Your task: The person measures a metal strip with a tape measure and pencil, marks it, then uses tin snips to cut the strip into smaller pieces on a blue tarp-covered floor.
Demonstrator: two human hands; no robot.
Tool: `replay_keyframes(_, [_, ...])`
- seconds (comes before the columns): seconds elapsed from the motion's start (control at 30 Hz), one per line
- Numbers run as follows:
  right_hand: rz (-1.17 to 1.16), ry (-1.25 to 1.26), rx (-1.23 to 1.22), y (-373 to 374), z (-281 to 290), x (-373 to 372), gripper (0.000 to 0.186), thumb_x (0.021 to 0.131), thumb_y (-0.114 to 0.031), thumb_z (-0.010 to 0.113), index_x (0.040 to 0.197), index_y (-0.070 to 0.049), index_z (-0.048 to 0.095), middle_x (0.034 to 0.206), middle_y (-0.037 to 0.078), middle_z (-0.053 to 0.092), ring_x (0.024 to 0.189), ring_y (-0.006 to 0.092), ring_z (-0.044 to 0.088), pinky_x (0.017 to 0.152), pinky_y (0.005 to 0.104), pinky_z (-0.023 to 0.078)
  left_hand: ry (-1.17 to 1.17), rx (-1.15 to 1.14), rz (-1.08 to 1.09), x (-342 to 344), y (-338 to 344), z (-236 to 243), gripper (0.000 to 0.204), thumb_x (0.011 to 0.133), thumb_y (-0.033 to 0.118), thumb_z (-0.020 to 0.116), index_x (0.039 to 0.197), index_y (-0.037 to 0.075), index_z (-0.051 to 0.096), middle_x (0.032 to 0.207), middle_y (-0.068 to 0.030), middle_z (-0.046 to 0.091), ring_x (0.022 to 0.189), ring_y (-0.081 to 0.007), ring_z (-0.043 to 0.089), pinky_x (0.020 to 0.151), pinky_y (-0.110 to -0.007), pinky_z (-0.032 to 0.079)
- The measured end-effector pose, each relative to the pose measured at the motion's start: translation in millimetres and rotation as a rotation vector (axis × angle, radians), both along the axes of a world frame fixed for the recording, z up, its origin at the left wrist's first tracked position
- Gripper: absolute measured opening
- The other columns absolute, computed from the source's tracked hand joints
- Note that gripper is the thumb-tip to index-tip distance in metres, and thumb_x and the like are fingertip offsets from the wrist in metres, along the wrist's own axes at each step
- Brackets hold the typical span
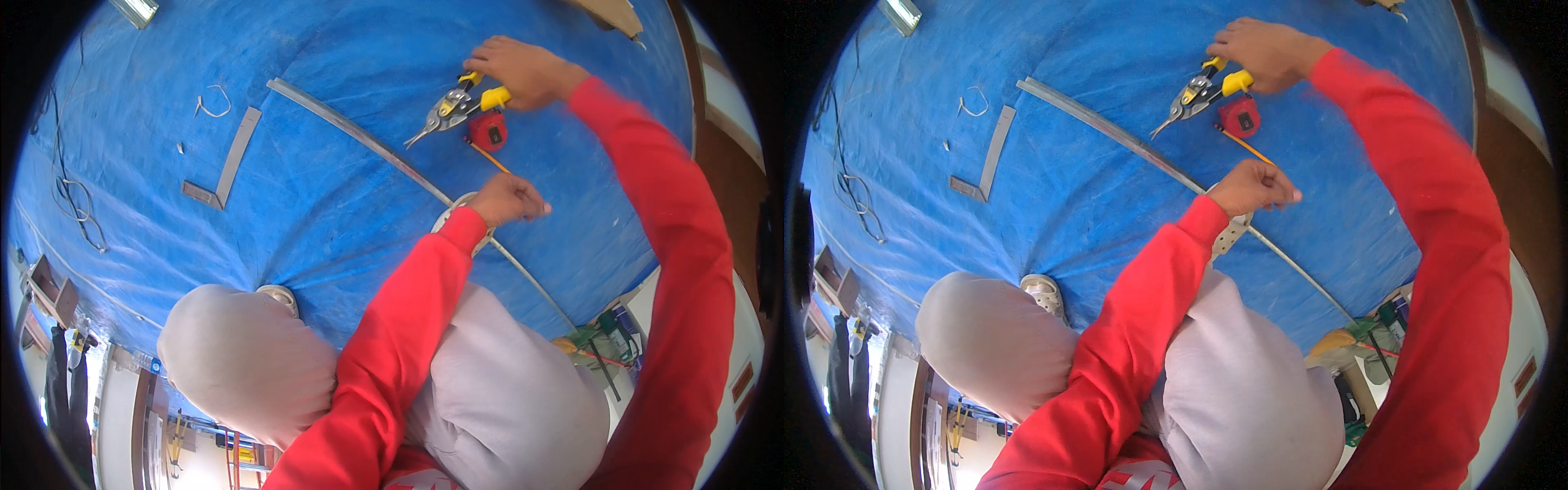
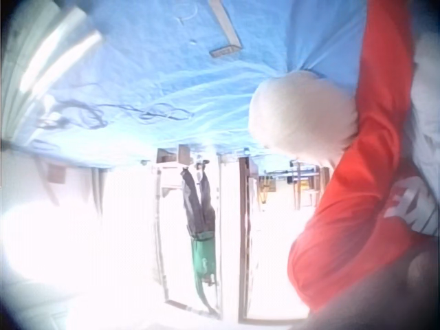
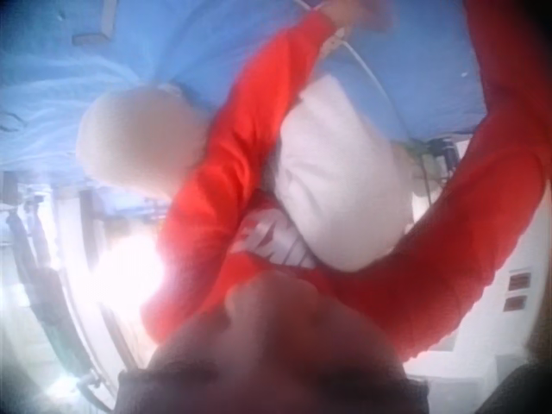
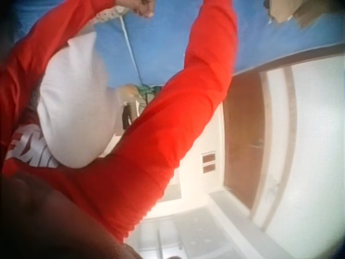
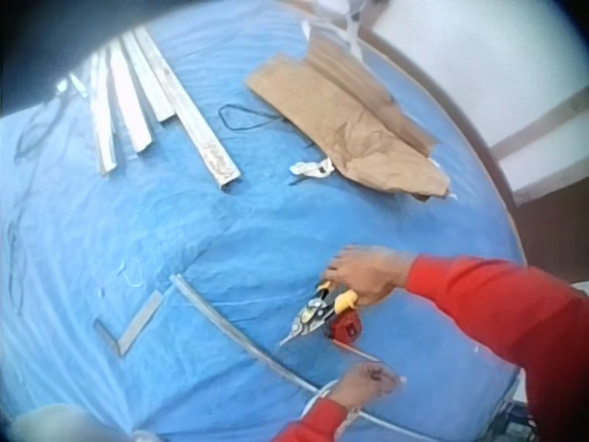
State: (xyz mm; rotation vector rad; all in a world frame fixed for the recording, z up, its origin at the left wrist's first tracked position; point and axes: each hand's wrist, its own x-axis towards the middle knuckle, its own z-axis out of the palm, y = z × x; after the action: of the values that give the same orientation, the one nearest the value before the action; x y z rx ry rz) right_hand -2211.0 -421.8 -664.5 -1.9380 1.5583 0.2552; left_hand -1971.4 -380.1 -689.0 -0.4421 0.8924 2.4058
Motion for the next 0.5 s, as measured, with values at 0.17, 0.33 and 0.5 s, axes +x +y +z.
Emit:
replay_keyframes(0.17, [-0.158, 0.080, -0.018, 28.8, 22.6, -12.3, 0.067, 0.073, -0.015, 0.081, 0.135, -0.004, 0.057, 0.117, 0.015, 0.062, 0.115, 0.0357, 0.058, 0.102, 0.0451, 0.047, 0.261, -0.422, -0.454, -14.7, -39.7, 22.0, 0.031, 0.081, 0.034, 0.087, 0.079, 0.005, 0.077, 0.073, -0.0070, 0.071, 0.071, -0.0182, 0.067, 0.069, -0.036, 0.054])
replay_keyframes(0.33, [-0.398, 0.119, -0.036, 68.5, 27.0, 3.3, 0.068, 0.074, -0.018, 0.081, 0.136, -0.003, 0.057, 0.119, 0.017, 0.063, 0.115, 0.0377, 0.059, 0.101, 0.0468, 0.047, 0.412, -0.731, -0.545, -31.2, -94.1, 61.5, 0.043, 0.080, 0.045, 0.084, 0.082, 0.003, 0.078, 0.074, -0.0102, 0.071, 0.068, -0.0239, 0.064, 0.068, -0.038, 0.052])
replay_keyframes(0.5, [-0.846, 0.069, 0.097, 126.8, 33.6, 41.1, 0.081, 0.075, -0.017, 0.080, 0.148, -0.003, 0.049, 0.150, 0.024, 0.052, 0.141, 0.0418, 0.048, 0.120, 0.0463, 0.038, 0.410, -0.938, -0.256, -86.6, -242.2, 29.7, 0.053, 0.089, 0.050, 0.077, 0.116, 0.004, 0.077, 0.100, -0.0113, 0.076, 0.092, -0.0205, 0.071, 0.083, -0.039, 0.056])
